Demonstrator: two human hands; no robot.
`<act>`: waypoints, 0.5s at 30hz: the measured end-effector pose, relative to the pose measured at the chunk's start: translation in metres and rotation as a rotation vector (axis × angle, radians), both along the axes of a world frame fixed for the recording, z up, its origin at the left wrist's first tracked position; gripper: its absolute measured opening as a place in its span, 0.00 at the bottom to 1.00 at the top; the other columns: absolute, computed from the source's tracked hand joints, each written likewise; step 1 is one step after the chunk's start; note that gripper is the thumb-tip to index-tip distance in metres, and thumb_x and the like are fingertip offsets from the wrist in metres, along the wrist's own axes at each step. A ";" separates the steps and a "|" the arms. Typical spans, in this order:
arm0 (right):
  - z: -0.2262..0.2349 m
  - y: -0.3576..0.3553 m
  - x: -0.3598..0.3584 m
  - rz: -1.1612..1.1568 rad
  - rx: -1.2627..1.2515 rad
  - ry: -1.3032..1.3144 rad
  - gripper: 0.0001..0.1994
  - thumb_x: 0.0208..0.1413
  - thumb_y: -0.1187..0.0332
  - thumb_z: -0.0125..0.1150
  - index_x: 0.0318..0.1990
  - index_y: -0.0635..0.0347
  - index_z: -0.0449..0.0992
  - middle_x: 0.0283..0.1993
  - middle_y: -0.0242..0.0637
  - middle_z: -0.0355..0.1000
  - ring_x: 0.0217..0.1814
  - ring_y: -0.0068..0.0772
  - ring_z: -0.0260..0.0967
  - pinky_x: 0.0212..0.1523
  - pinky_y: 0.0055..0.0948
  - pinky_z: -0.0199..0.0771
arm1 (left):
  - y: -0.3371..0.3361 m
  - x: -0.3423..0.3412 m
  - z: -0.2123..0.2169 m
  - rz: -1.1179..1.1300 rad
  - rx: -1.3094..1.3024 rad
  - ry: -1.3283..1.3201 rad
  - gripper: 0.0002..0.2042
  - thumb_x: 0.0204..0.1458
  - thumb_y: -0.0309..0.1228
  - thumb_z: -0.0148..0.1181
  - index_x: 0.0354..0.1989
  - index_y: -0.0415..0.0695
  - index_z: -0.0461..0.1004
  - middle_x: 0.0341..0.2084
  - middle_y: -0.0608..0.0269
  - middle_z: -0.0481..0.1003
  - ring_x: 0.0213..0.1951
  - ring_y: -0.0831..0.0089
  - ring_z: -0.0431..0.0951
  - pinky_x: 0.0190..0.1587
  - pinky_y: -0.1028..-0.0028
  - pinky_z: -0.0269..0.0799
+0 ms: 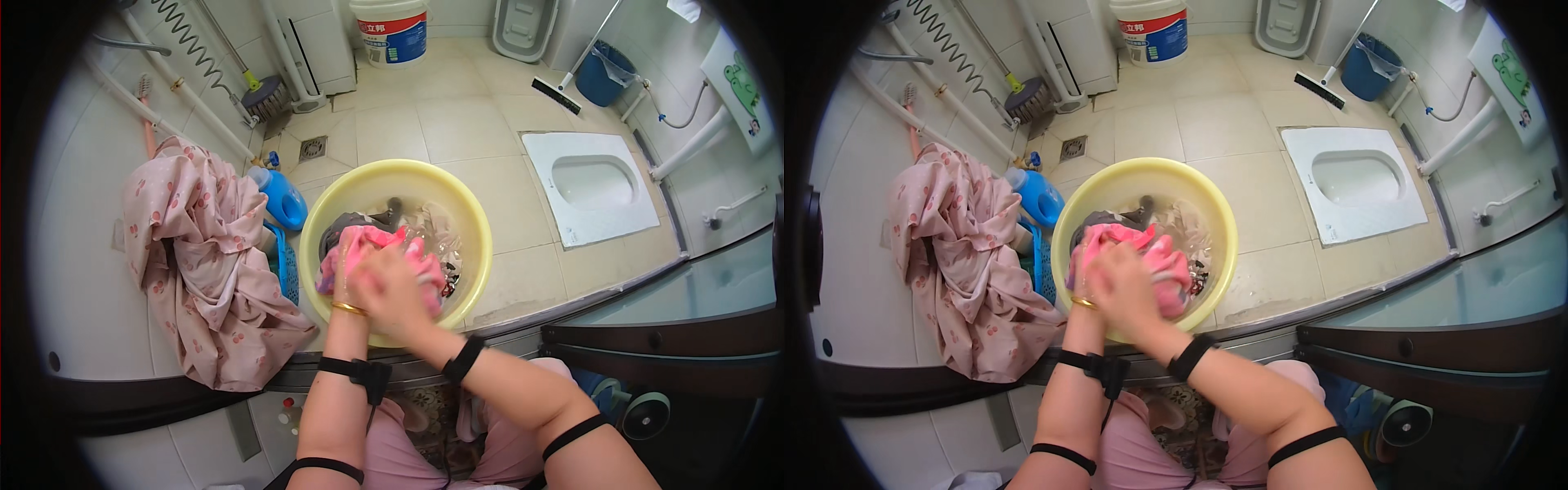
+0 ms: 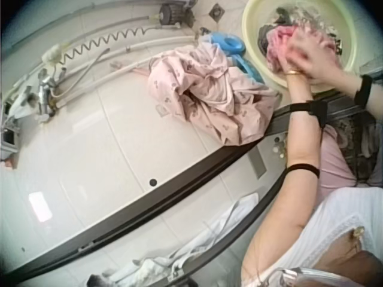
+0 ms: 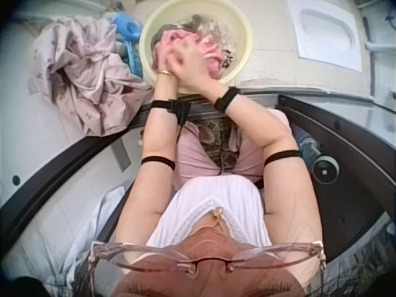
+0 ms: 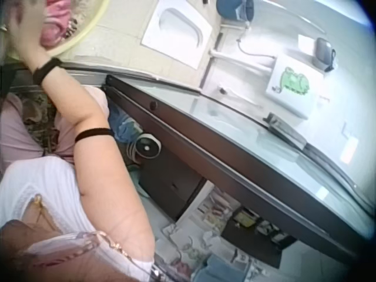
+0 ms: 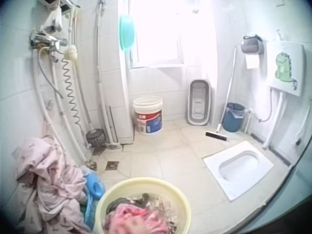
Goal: The person moves a portable fan and places it on a bucket, then sits on a small stool in the bathroom. They hand-wash several pieces of clothing in a yellow basin filled with water, repeatedly scrubbing and wringing the items.
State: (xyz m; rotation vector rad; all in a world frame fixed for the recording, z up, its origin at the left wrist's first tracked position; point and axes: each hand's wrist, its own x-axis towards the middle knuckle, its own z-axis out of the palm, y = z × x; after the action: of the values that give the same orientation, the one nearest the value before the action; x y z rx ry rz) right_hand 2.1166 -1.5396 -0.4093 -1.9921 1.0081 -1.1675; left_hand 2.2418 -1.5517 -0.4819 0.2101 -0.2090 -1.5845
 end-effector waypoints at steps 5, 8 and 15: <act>-0.037 -0.063 -0.024 -0.183 0.299 -0.078 0.12 0.50 0.63 0.58 0.32 0.65 0.69 0.33 0.51 0.64 0.37 0.51 0.64 0.37 0.40 0.64 | -0.017 -0.079 0.009 -0.014 0.520 -0.223 0.17 0.59 0.45 0.43 0.49 0.48 0.67 0.44 0.63 0.71 0.48 0.70 0.70 0.54 0.68 0.64; -0.019 -0.032 -0.004 -0.193 0.193 0.020 0.10 0.51 0.64 0.53 0.28 0.62 0.66 0.32 0.48 0.64 0.34 0.51 0.65 0.32 0.45 0.64 | -0.005 -0.073 0.000 0.065 0.220 -0.096 0.17 0.58 0.45 0.43 0.45 0.47 0.70 0.37 0.63 0.74 0.39 0.69 0.74 0.45 0.70 0.71; -0.066 -0.101 -0.058 0.200 0.960 0.232 0.26 0.55 0.47 0.48 0.43 0.65 0.72 0.44 0.54 0.71 0.43 0.49 0.70 0.43 0.37 0.69 | 0.003 -0.092 0.010 0.193 0.532 -0.799 0.20 0.58 0.46 0.44 0.45 0.42 0.70 0.41 0.58 0.73 0.44 0.67 0.73 0.47 0.66 0.69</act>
State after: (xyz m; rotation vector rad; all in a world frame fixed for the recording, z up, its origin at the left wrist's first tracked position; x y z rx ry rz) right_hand 2.0582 -1.6406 -0.4752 -1.3923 1.1487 -0.2263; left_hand 2.1503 -1.5491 -0.4721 1.2448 -0.3641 -1.2657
